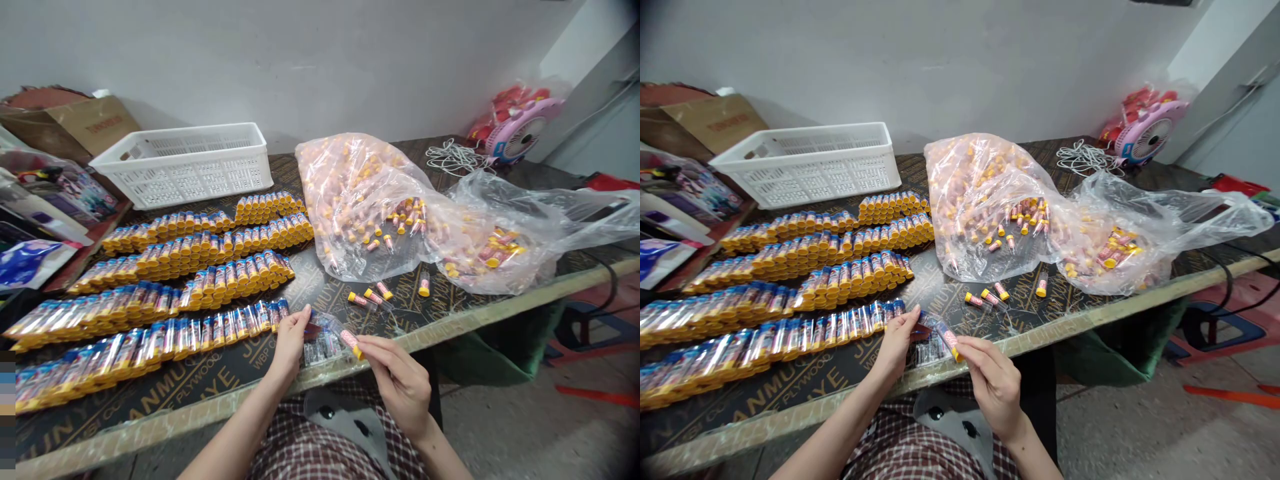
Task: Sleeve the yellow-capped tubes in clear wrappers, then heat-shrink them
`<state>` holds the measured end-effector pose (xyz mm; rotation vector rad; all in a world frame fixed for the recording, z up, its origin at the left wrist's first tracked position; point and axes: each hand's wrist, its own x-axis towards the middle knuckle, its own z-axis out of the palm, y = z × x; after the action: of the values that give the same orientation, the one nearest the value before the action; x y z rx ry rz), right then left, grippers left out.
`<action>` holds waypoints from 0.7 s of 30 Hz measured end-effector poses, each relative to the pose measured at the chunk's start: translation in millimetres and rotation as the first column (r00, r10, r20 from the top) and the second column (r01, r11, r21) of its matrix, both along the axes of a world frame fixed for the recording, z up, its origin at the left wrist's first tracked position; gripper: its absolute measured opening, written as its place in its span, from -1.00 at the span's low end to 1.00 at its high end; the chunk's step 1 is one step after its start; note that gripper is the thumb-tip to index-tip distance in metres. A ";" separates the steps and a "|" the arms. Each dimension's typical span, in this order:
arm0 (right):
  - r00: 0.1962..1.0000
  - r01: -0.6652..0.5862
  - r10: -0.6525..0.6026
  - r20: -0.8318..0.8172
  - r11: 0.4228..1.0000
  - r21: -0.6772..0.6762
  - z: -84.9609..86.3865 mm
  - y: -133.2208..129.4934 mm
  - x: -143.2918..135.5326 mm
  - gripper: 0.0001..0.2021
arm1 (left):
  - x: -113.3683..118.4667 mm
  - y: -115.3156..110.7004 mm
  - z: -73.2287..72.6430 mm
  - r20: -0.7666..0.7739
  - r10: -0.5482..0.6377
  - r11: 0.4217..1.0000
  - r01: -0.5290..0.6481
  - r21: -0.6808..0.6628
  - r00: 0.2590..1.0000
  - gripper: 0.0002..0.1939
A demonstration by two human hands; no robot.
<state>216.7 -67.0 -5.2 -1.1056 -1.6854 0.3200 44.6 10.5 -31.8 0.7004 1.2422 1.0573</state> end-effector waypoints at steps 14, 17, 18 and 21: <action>0.992 0.005 -0.017 0.128 0.996 0.091 -3.9 -1.5 0.7 -0.44 | 1.5 -3.4 0.6 -0.040 -0.007 1.000 0.007 -0.003 0.999 -0.46; 0.993 -0.018 0.008 0.119 0.996 0.083 -4.9 -2.9 -1.5 -0.46 | 0.9 -3.4 -0.3 -0.052 -0.007 1.000 0.007 0.007 0.999 -0.45; 0.995 -0.019 0.012 0.099 0.998 0.064 -4.9 -3.2 -2.8 -0.49 | 0.8 -3.4 -0.4 -0.055 -0.009 1.000 0.010 0.012 0.998 -0.45; 1.000 -0.021 0.021 0.023 1.000 -0.018 -3.9 -3.1 -7.8 -0.58 | 0.9 -3.9 1.1 -0.038 -0.035 0.999 0.036 0.032 0.999 -0.46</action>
<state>208.9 -70.2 -9.1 -1.1091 -1.7181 0.3372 45.5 6.6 -30.7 0.7680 1.2421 1.0413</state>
